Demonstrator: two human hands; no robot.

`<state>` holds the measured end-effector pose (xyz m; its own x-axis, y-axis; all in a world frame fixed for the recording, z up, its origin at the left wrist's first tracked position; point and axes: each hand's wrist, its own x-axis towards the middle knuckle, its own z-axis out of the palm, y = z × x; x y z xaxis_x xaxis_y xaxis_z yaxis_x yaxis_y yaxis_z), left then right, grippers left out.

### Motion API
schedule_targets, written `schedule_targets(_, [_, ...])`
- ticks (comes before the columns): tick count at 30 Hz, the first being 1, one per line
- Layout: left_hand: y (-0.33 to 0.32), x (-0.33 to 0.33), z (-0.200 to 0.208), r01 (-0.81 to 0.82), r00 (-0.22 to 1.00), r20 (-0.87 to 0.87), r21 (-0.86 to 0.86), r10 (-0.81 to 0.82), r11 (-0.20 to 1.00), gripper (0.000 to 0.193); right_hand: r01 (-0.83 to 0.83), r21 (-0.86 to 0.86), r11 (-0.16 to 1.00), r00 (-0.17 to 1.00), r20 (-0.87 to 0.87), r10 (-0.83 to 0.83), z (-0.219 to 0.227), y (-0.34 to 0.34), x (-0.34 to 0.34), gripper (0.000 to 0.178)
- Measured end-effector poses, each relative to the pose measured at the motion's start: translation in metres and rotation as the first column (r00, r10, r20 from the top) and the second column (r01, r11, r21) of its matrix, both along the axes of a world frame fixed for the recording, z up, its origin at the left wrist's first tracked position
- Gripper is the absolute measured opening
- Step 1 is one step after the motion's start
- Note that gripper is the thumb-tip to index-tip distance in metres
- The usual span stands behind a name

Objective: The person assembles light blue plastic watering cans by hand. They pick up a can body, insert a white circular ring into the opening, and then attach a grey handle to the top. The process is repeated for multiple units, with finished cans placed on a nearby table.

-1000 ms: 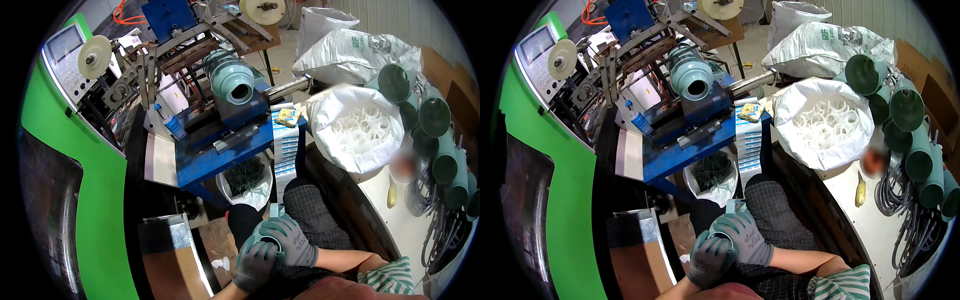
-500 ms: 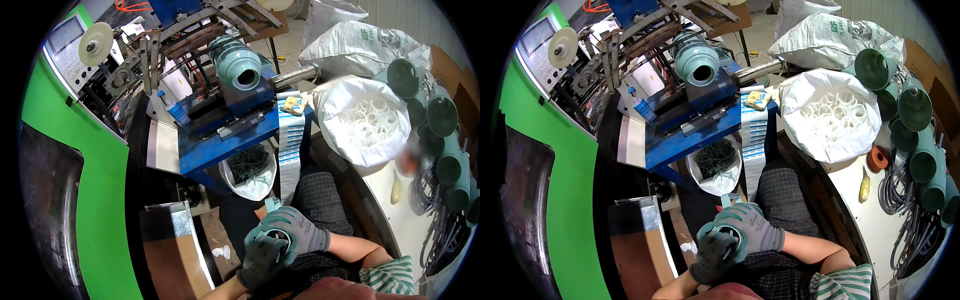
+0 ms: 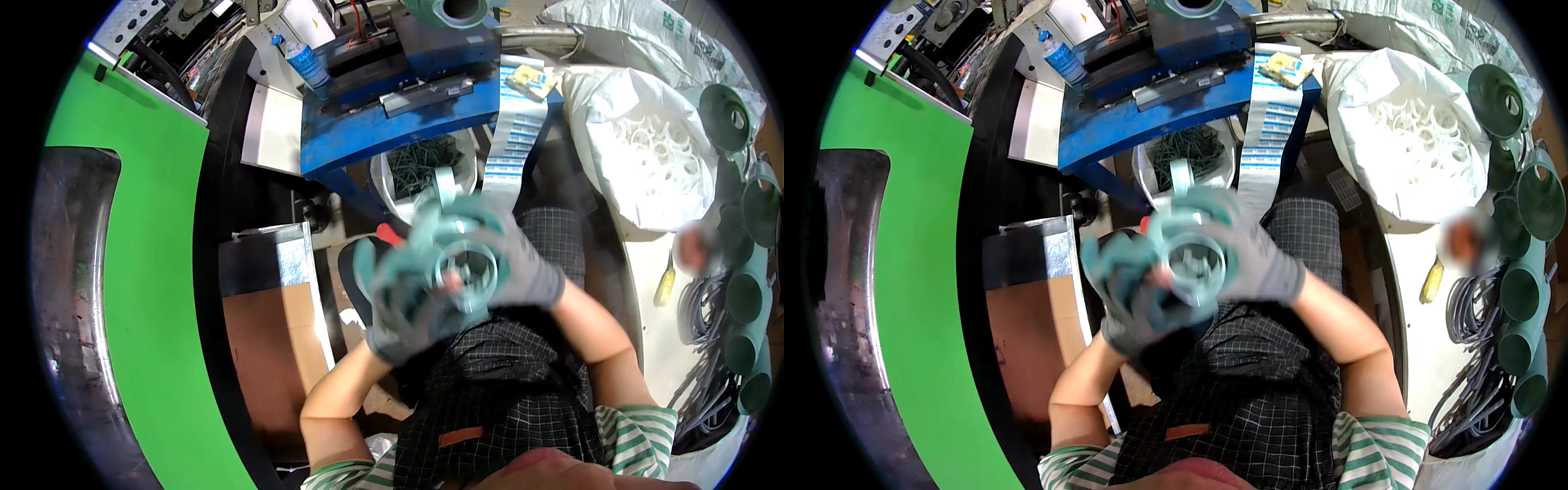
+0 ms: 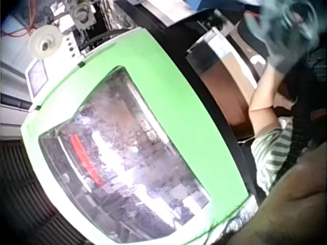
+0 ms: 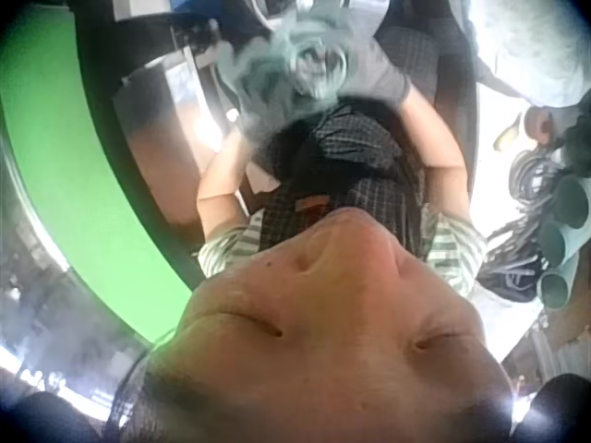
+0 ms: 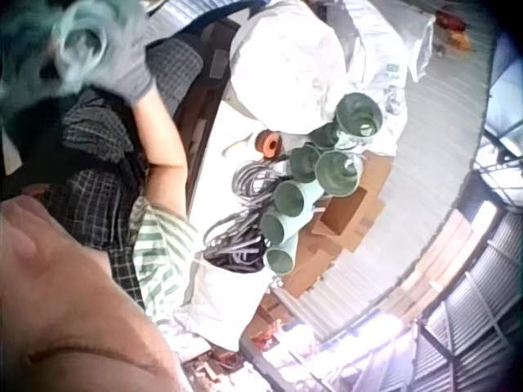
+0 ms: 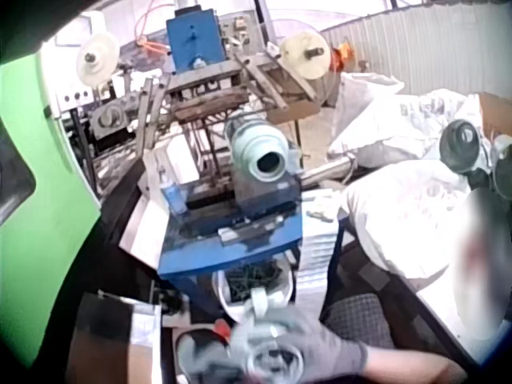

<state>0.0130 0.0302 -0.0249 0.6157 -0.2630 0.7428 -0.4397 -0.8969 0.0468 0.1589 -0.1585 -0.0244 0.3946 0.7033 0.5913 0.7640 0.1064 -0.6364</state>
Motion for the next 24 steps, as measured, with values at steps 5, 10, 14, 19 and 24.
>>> schedule_targets(5, [0.013, 0.035, 0.004, -0.263, 0.962, 0.064, -0.018, 0.264, 0.965, 0.113, 0.146, 0.011, 0.989, 0.984, 0.105, -0.146, 0.003, 0.038, 0.032, 0.078])
schedule_targets(10, [0.004, 0.040, 0.006, -0.125, 0.991, -0.062, -0.050, 0.122, 0.991, 0.118, 0.160, 0.015, 0.987, 0.974, 0.163, -0.160, 0.009, 0.012, 0.029, 0.083])
schedule_targets(14, [-0.025, 0.022, -0.009, 0.142, 0.967, -0.160, -0.310, -0.199, 0.940, 0.125, 0.043, -0.037, 0.998, 0.998, 0.041, -0.041, 0.020, -0.034, -0.005, 0.096])
schedule_targets(19, [-0.068, 0.026, -0.023, 0.152, 0.968, -0.157, -0.262, -0.197, 0.953, 0.096, -0.185, 0.013, 0.983, 0.840, -0.517, 0.165, -0.003, -0.107, 0.001, 0.084])
schedule_targets(24, [-0.063, 0.004, -0.035, 0.192, 0.922, -0.217, -0.467, -0.322, 0.863, 0.098, 0.688, -0.144, 0.711, 0.678, -0.223, -0.701, 0.005, -0.187, 0.049, 0.016])
